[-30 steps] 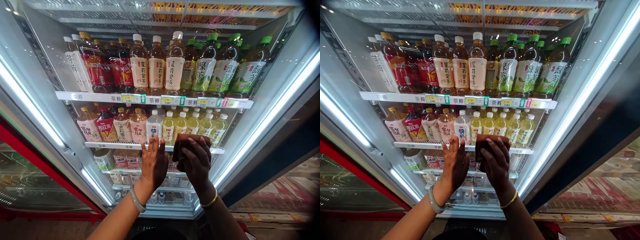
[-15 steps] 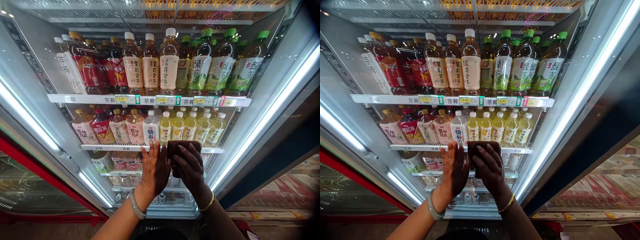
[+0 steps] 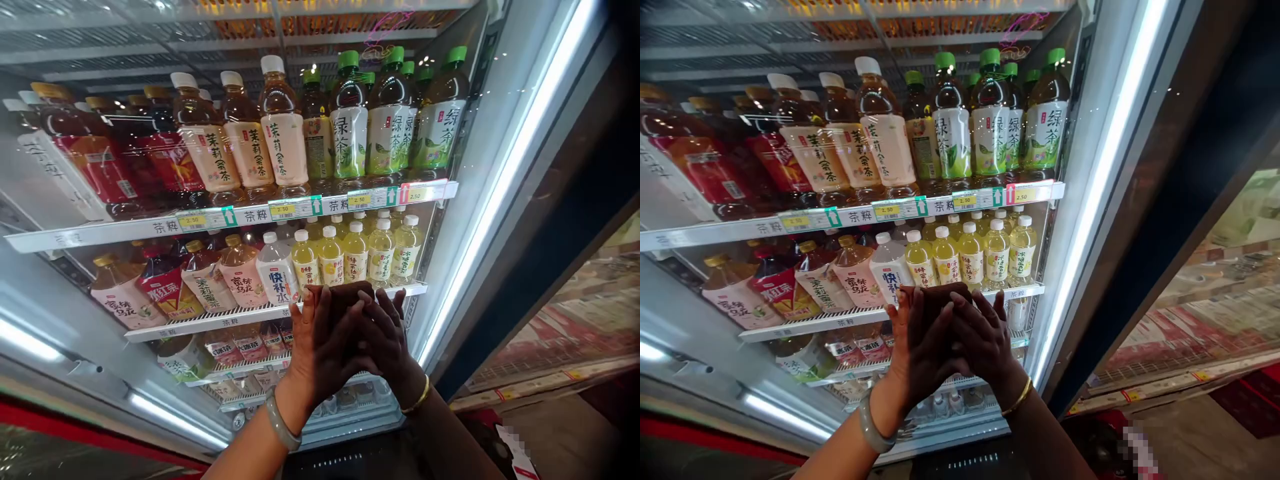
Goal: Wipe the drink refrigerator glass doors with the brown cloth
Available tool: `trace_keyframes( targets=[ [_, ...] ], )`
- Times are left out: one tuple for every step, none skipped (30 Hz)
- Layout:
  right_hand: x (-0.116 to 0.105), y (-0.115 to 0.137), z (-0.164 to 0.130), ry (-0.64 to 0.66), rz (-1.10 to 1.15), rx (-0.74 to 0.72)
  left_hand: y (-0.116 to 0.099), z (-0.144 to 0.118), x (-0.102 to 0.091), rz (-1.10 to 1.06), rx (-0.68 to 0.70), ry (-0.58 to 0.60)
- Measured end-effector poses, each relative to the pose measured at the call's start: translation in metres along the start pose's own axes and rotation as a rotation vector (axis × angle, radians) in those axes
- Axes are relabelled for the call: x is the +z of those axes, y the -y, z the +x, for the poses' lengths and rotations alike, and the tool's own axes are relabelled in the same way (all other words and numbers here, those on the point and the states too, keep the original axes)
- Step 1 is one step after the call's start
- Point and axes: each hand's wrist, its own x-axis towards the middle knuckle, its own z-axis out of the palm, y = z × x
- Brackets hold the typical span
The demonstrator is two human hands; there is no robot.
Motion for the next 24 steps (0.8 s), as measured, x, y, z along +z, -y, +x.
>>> trace_keyframes(
  targets=[
    [-0.001,-0.004,-0.002,0.0,-0.02,0.009,-0.002,0.004,-0.002,0.016,-0.009,0.018],
    [-0.002,-0.007,-0.003,-0.008,-0.041,0.021,-0.003,0.008,-0.003,0.027,-0.014,0.028],
    [-0.002,-0.009,-0.004,-0.022,-0.062,0.038,-0.004,0.013,-0.003,0.036,-0.012,0.034],
    [-0.001,-0.011,-0.005,-0.042,-0.081,0.053,-0.005,0.018,-0.003,0.046,-0.002,0.032],
    [0.0,-0.012,-0.005,-0.06,-0.097,0.061,-0.005,0.022,-0.001,0.058,0.011,0.021],
    [0.002,-0.012,-0.005,-0.079,-0.11,0.067,-0.004,0.024,0.001,0.068,0.026,0.004],
    [0.004,-0.012,-0.005,-0.097,-0.122,0.073,-0.003,0.024,0.004,0.077,0.039,-0.015],
    [0.006,-0.011,-0.004,-0.118,-0.135,0.083,-0.001,0.021,0.006,0.087,0.053,-0.038],
    [0.008,-0.01,-0.003,-0.134,-0.148,0.1,0.002,0.016,0.009,0.098,0.067,-0.053],
    [0.01,-0.009,-0.001,-0.143,-0.166,0.121,0.005,0.008,0.01,0.109,0.08,-0.054],
    [0.012,-0.007,0.001,-0.148,-0.188,0.144,0.008,-0.002,0.011,0.12,0.092,-0.048],
    [0.013,-0.006,0.003,-0.146,-0.213,0.16,0.012,-0.012,0.01,0.126,0.101,-0.04],
    [0.014,-0.005,0.005,-0.134,-0.24,0.168,0.016,-0.021,0.008,0.123,0.107,-0.032],
    [0.015,-0.004,0.006,-0.118,-0.267,0.169,0.02,-0.027,0.006,0.109,0.107,-0.024],
    [0.015,-0.004,0.008,-0.105,-0.294,0.165,0.023,-0.031,0.004,0.084,0.1,-0.023],
    [0.015,-0.003,0.009,-0.095,-0.317,0.161,0.025,-0.03,0.002,0.054,0.101,-0.035],
    [0.016,-0.003,0.009,-0.088,-0.337,0.157,0.026,-0.026,0.0,0.024,0.098,-0.048],
    [0.016,-0.003,0.009,-0.085,-0.353,0.154,0.025,-0.018,-0.001,-0.004,0.091,-0.062],
    [0.016,-0.004,0.009,-0.088,-0.367,0.151,0.022,-0.009,0.0,-0.028,0.092,-0.085],
    [0.017,-0.004,0.008,-0.096,-0.38,0.148,0.019,0.001,0.001,-0.046,0.069,-0.104],
    [0.017,-0.005,0.007,-0.101,-0.39,0.149,0.014,0.009,0.003,-0.06,0.06,-0.129],
    [0.017,-0.006,0.006,-0.104,-0.399,0.151,0.01,0.015,0.006,-0.071,0.056,-0.145],
    [0.017,-0.006,0.005,-0.103,-0.407,0.153,0.006,0.016,0.009,-0.076,0.046,-0.143],
    [0.017,-0.007,0.005,-0.098,-0.413,0.154,0.003,0.014,0.013,-0.078,0.041,-0.133]
  ],
)
